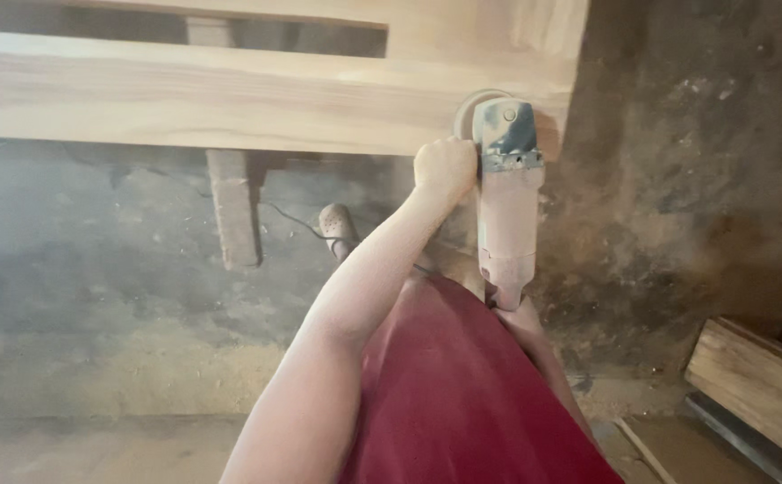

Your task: The person uses an electric sander to smooth the surface of a large wooden board. They move the sander back and forth across the wood, generating visible dust as they work.

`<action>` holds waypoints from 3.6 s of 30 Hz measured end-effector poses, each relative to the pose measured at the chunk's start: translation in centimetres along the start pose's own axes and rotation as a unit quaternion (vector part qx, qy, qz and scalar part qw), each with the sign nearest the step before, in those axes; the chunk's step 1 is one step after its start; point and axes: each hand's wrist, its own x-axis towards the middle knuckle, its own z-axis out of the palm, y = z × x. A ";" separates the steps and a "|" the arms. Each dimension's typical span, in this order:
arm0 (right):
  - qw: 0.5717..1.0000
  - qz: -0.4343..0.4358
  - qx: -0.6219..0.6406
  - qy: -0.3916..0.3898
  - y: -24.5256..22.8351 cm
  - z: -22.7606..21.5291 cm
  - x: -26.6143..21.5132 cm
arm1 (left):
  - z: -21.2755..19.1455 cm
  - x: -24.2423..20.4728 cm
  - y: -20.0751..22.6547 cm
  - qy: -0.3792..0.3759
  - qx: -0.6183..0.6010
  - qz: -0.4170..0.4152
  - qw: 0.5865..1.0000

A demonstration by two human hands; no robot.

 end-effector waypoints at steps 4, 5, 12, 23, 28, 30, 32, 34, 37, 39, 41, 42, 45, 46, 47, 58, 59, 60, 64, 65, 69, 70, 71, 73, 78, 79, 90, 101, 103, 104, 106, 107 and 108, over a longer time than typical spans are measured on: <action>0.991 0.069 -0.115 -0.009 -5.1 4.0 -1.5 | -1.2 -1.3 -4.2 0.024 -0.004 -0.010 1.000; 0.991 0.076 -0.114 -0.003 -6.3 4.9 -2.1 | -1.5 -1.6 -5.2 0.014 0.002 -0.013 1.000; 1.000 0.012 0.003 -0.020 -8.3 11.0 -3.9 | -3.3 -4.1 -10.8 0.054 0.001 0.003 0.999; 0.996 0.052 -0.069 -0.003 -10.0 17.5 -3.4 | -7.8 -7.4 -18.8 0.034 -0.017 -0.039 0.999; 0.956 -0.209 -0.205 0.028 -12.4 20.0 -2.2 | -9.6 -9.2 -23.7 0.021 -0.001 -0.081 0.996; 0.977 -0.069 -0.200 -0.028 -13.6 21.0 -1.5 | -10.5 -9.9 -25.7 0.012 0.003 -0.101 0.995; 0.978 -0.003 -0.199 -0.063 -15.0 22.0 -1.1 | -11.9 -11.1 -27.6 -0.027 -0.015 -0.140 0.990; 0.975 -0.008 -0.209 -0.075 -16.0 22.7 -1.0 | -12.8 -12.0 -28.5 -0.038 -0.026 -0.179 0.983; 0.982 -0.024 -0.159 -0.102 -16.5 22.1 -1.6 | -13.5 -13.0 -27.6 0.009 -0.011 -0.192 0.981; 0.983 -0.038 -0.152 -0.094 -15.9 20.9 -2.1 | -13.1 -13.0 -25.9 0.007 -0.007 -0.196 0.980; 0.986 -0.051 -0.134 -0.086 -14.7 18.9 -3.0 | -11.9 -12.6 -23.4 -0.023 0.001 -0.186 0.982; 0.988 -0.063 -0.117 -0.076 -14.1 17.8 -3.4 | -11.3 -12.1 -22.0 -0.036 0.005 -0.177 0.984; 0.997 -0.014 -0.053 -0.051 -12.3 14.9 -4.5 | -9.5 -10.4 -17.7 -0.058 0.032 -0.141 0.988; 0.999 0.017 -0.027 -0.040 -11.5 13.7 -4.9 | -8.9 -9.7 -16.3 -0.064 0.029 -0.135 0.988; 0.999 0.028 -0.011 -0.032 -10.8 12.8 -5.0 | -8.3 -9.0 -14.9 -0.071 0.026 -0.130 0.989; 0.997 0.036 0.074 0.013 -1.4 3.3 -3.2 | -1.2 -1.6 -0.8 -0.091 0.110 0.021 0.990; 0.996 0.031 0.077 0.031 -0.8 2.3 -3.3 | -0.7 -1.1 0.9 -0.083 0.114 0.041 0.989; 0.996 0.024 0.079 0.047 -0.4 1.3 -3.3 | -0.3 -0.4 2.4 -0.073 0.117 0.060 0.989; 0.990 0.122 0.055 0.051 -0.3 -2.1 -2.8 | 0.3 2.5 6.9 -0.075 0.073 0.055 0.993; 0.988 0.123 0.072 0.060 -0.6 -2.8 -2.2 | 0.3 3.2 7.4 -0.067 0.077 0.073 0.992; 0.992 0.067 0.096 0.039 -2.8 -5.5 0.5 | -0.3 6.0 7.7 -0.033 0.053 0.039 0.997; 0.996 0.035 0.086 0.015 -3.7 -6.0 1.3 | -0.6 6.7 7.6 -0.029 0.059 0.038 0.997; 0.997 0.031 0.064 0.031 -4.6 -6.3 1.5 | -0.9 7.4 7.4 -0.026 0.064 0.037 0.997; 0.998 0.020 0.017 0.058 -7.2 -6.3 2.1 | -1.5 8.8 6.5 -0.022 0.075 0.034 0.996; 0.989 0.136 0.051 0.003 -11.2 -6.4 0.9 | -1.0 9.5 5.9 0.041 0.036 0.050 0.997; 0.988 0.144 0.057 -0.004 -11.5 -6.3 0.9 | -1.1 9.2 5.3 0.039 0.039 0.042 0.998; 0.999 -0.035 -0.029 -0.001 -13.7 2.3 4.5 | -7.4 5.9 -7.1 0.043 0.030 -0.047 0.998; 0.996 -0.058 -0.049 -0.044 -14.4 6.4 2.8 | -9.6 2.0 -11.6 -0.005 0.034 -0.058 0.998; 0.996 -0.078 -0.039 -0.034 -14.6 5.1 2.3 | -9.1 2.5 -10.2 0.024 0.040 -0.044 0.998; 0.997 -0.055 -0.035 -0.029 -14.5 4.5 2.1 | -8.7 2.9 -9.4 0.005 0.055 -0.046 0.997; 0.999 -0.011 -0.029 -0.018 -14.1 3.4 1.9 | -7.8 3.9 -7.5 -0.031 0.085 -0.049 0.995; 1.000 0.000 -0.020 -0.011 -13.9 3.1 1.9 | -7.5 4.4 -6.7 -0.036 0.079 -0.040 0.995; 1.000 0.011 -0.013 -0.004 -13.4 2.4 1.9 | -7.1 4.9 -5.8 -0.040 0.073 -0.032 0.996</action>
